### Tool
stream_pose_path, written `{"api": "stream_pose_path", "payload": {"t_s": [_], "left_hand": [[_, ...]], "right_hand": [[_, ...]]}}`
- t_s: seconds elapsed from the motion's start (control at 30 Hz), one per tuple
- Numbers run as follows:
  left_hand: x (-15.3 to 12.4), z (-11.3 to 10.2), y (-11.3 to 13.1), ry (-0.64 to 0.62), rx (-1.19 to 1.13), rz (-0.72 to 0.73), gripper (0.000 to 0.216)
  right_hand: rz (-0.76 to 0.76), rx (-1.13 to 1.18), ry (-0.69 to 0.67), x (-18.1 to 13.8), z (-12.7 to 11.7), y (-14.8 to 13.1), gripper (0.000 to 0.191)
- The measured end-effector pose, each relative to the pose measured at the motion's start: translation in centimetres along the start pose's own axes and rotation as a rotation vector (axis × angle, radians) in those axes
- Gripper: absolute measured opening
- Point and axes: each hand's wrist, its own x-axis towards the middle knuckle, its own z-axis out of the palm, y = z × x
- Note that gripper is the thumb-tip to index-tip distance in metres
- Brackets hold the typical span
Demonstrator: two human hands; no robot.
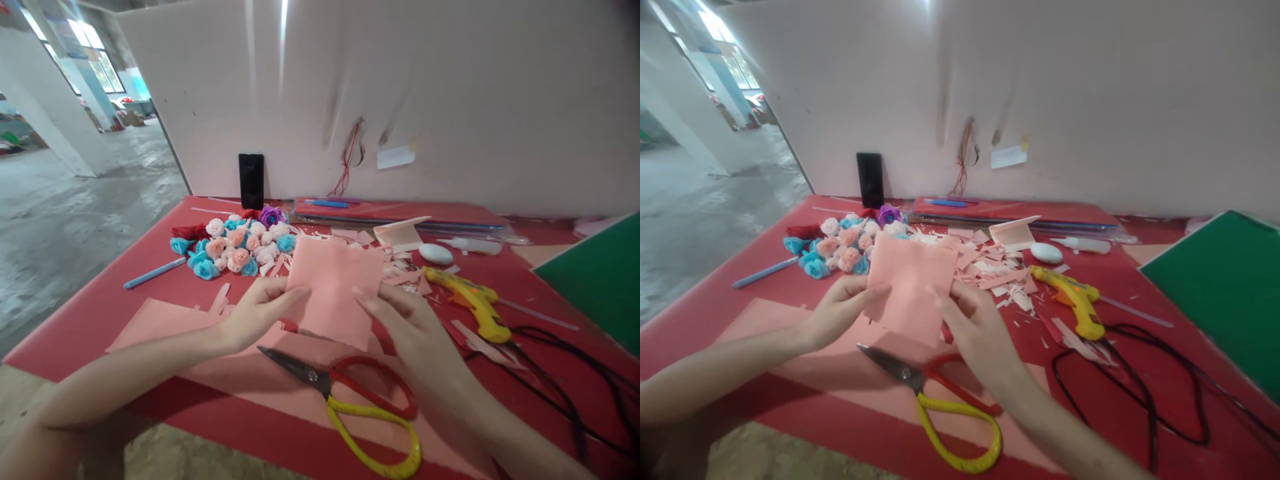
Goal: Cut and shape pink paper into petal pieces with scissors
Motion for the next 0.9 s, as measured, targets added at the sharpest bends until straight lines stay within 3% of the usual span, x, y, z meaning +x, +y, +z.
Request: {"api": "stream_pose_path", "payload": {"t_s": [0.23, 0.43, 0.57, 0.7, 0.8, 0.9], "left_hand": [[0.4, -0.7, 0.1, -0.045, -0.058, -0.003, 0.033], [1.4, -1.2, -0.9, 0.170, -0.156, 0.053, 0.039], [2.0, -1.2, -1.4, 0.257, -0.365, 0.159, 0.016], [2.0, -0.8, -1.7, 0.145, -0.539, 0.180, 0.023], [1.5, -0.2, -1.8, 0.053, -0.443, 0.178, 0.017], [1.0, 0.0, -1.7, 0.103, -0.295, 0.171, 0.012]], "right_hand": [[-0.104, -0.025, 0.017, 1.1, -1.6, -0.4, 0.019], [-0.098, -0.066, 0.003, 1.2, -1.7, -0.6, 0.023], [-0.010, 0.030, 0.101, 1.3, -1.3, 0.1, 0.021], [0.021, 0.096, 0.203, 1.4, -0.8, 0.9, 0.022], [0.001, 0.108, 0.226, 1.2, -0.4, 1.3, 0.023], [-0.059, 0.031, 0.212, 1.0, -0.3, 1.1, 0.021]]}}
